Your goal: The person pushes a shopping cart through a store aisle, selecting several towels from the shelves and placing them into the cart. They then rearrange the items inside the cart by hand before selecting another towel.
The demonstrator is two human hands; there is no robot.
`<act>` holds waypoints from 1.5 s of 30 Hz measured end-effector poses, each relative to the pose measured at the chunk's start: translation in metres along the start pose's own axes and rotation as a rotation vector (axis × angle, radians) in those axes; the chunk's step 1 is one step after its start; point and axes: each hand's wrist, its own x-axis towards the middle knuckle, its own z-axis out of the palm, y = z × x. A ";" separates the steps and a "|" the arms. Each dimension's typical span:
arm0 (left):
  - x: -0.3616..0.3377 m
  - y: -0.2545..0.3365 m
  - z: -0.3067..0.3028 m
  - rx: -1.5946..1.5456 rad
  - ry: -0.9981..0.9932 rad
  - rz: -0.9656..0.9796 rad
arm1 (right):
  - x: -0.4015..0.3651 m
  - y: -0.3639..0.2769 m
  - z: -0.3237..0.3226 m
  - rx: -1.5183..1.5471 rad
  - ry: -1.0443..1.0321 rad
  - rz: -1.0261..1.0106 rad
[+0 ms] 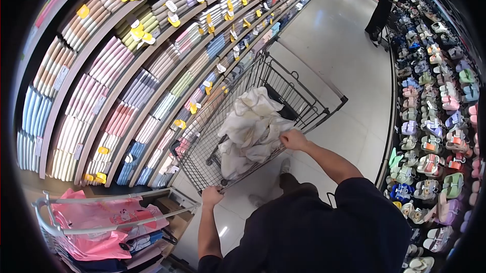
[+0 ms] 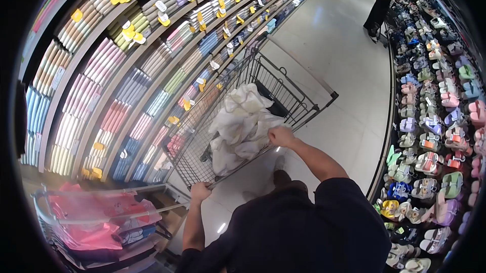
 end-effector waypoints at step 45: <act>0.219 0.209 -0.027 0.022 -0.256 -0.042 | 0.131 0.287 -0.182 -0.140 0.163 0.586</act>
